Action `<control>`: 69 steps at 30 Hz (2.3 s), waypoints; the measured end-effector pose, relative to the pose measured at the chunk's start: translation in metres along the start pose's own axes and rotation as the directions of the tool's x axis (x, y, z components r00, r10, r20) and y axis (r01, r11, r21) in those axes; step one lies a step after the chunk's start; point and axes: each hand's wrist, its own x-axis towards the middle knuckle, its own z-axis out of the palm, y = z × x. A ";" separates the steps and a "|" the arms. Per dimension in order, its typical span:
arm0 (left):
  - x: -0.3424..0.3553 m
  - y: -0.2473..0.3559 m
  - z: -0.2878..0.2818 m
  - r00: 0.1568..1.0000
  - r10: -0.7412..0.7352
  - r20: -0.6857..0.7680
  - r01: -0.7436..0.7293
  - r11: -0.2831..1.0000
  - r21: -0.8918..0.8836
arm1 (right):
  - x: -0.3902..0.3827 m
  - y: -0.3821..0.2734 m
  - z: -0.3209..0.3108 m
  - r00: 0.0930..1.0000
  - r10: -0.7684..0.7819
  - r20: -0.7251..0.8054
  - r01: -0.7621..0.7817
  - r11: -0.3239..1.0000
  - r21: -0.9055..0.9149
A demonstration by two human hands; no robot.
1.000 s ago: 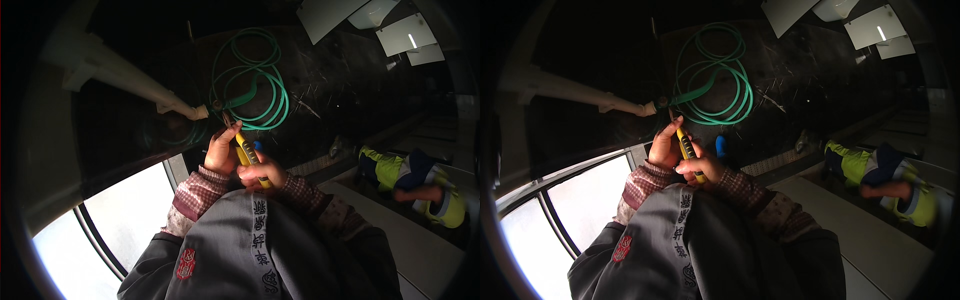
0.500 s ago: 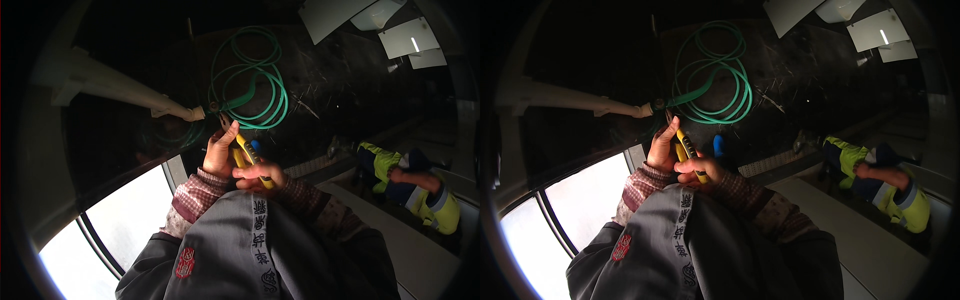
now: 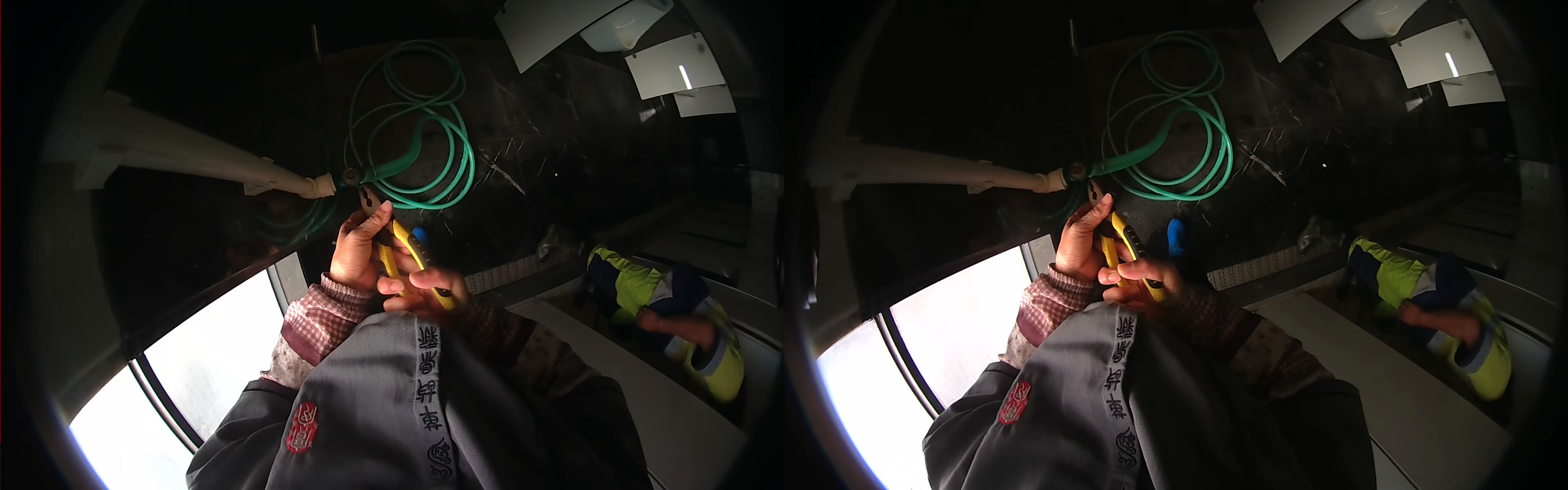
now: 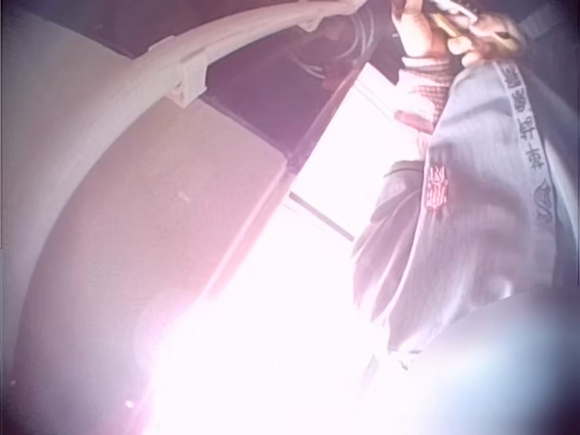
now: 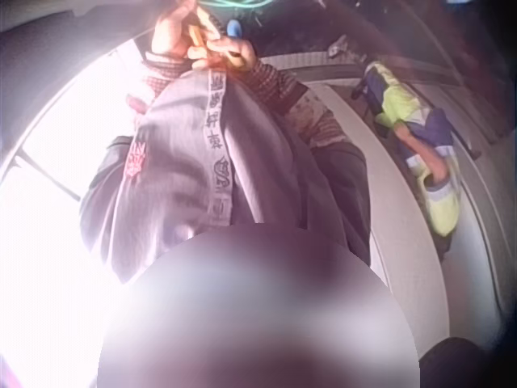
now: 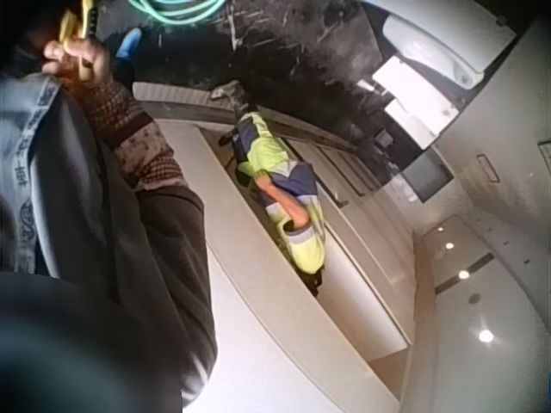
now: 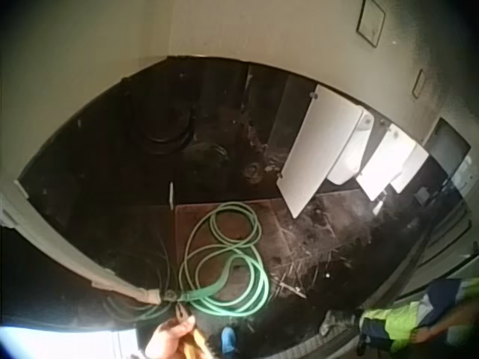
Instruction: Using pliers to repair or secure a connection on a green water hose.
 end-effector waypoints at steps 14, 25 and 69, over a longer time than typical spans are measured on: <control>0.006 0.017 -0.007 1.000 0.005 0.028 -0.010 0.983 0.182 | 0.019 -0.006 -0.002 0.980 -0.052 0.193 0.047 0.998 0.030; -0.012 -0.015 -0.033 0.995 0.099 0.007 -0.099 0.993 -0.071 | -0.073 0.008 0.012 0.980 -0.189 -0.055 0.102 0.725 -0.681; -0.001 -0.081 -0.006 0.964 0.265 -0.034 -0.267 0.942 -0.202 | -0.015 -0.047 -0.049 0.839 -0.534 0.108 0.465 0.600 -0.651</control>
